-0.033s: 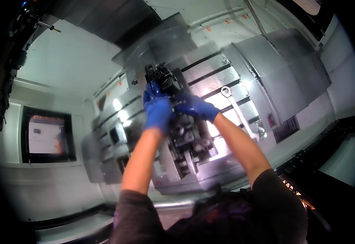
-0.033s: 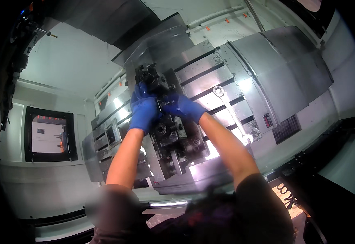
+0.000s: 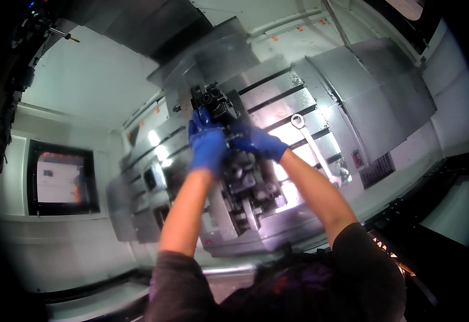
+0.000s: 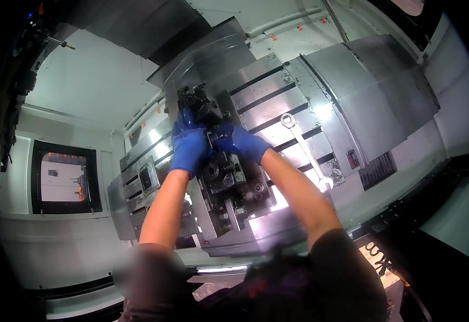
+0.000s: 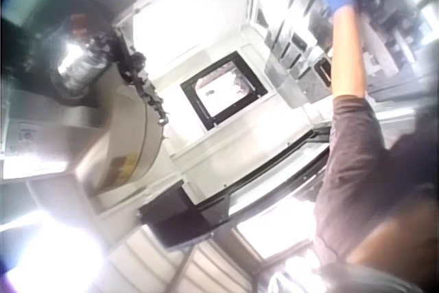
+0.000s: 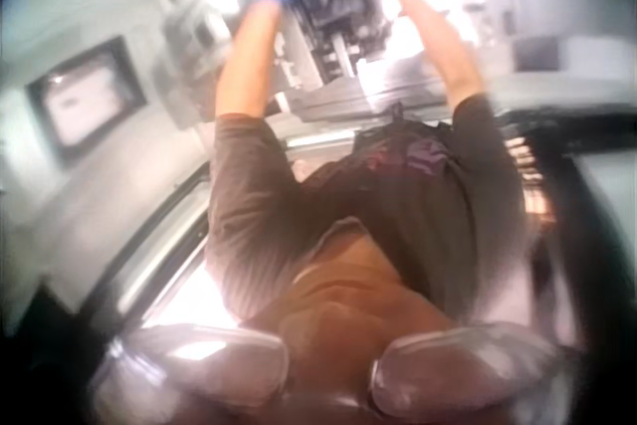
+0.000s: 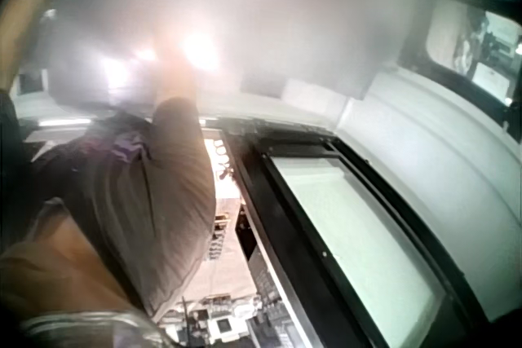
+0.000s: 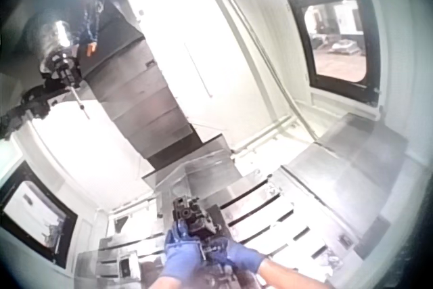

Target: The person places metal parts into a CNC machine fixture, uses an air hose to spray the parts and fixture, and then tightens the fixture with a wrench.

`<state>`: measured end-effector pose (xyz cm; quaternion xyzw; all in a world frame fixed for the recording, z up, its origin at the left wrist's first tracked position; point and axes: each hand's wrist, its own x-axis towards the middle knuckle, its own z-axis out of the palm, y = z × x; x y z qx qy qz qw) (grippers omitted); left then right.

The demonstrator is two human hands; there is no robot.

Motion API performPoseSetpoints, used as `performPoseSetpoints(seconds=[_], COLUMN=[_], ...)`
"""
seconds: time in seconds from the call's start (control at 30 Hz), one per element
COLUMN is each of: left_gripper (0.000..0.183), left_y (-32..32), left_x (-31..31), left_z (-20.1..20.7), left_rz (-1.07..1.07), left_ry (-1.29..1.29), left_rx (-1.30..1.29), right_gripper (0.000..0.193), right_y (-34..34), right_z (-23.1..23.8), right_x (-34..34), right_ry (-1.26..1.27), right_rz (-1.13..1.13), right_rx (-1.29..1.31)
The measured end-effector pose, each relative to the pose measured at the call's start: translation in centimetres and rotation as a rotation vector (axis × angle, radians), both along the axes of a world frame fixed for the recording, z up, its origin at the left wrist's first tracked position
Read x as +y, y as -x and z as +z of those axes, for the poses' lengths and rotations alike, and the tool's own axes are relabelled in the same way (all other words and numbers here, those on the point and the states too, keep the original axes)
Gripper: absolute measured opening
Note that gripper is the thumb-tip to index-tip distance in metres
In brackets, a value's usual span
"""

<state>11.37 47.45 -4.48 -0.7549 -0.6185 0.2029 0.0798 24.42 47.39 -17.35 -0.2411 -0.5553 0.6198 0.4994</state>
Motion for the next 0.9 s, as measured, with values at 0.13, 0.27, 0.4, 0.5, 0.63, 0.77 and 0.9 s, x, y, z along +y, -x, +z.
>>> performPoseSetpoints(seconds=[0.13, 0.27, 0.4, 0.5, 0.63, 0.77, 0.9], left_gripper=[0.068, 0.073, 0.056, 0.054, 0.051, 0.054, 0.056], left_y=[-0.7, -1.4, -0.1, -0.5, -0.2, -0.9, 0.4], left_x=[-0.3, -0.8, 0.0, -0.3, -0.7, -0.7, -0.3], left_z=[1.0, 2.1, 0.2, 1.2, 0.7, 1.2, 1.0], left_rz=[0.105, 0.087, 0.028, 0.058, -0.021, -0.006, 0.008], left_ry=[-0.053, -0.046, -0.024, -0.014, -0.052, -0.017, -0.027], left_rx=[-0.135, -0.046, -0.089, -0.176, -0.137, -0.093, -0.107], right_gripper=[0.032, 0.040, 0.046, 0.038, 0.038, 0.036, 0.032], right_y=[-2.0, -0.5, -0.1, -0.3, -0.5, -1.1, -1.3], right_z=[0.0, 0.0, 0.3, 0.5, 0.8, 1.6, 5.5], right_x=[1.2, 1.6, 2.1, 2.0, 1.7, 0.6, -0.6], right_ry=[0.041, -0.314, -0.101, -0.178, -0.064, 0.023, 0.033], right_rz=[0.093, 0.032, 0.046, -0.041, 0.057, 0.047, 0.052], right_rx=[-0.586, -0.353, -0.584, -0.517, -0.454, -0.319, -0.519])
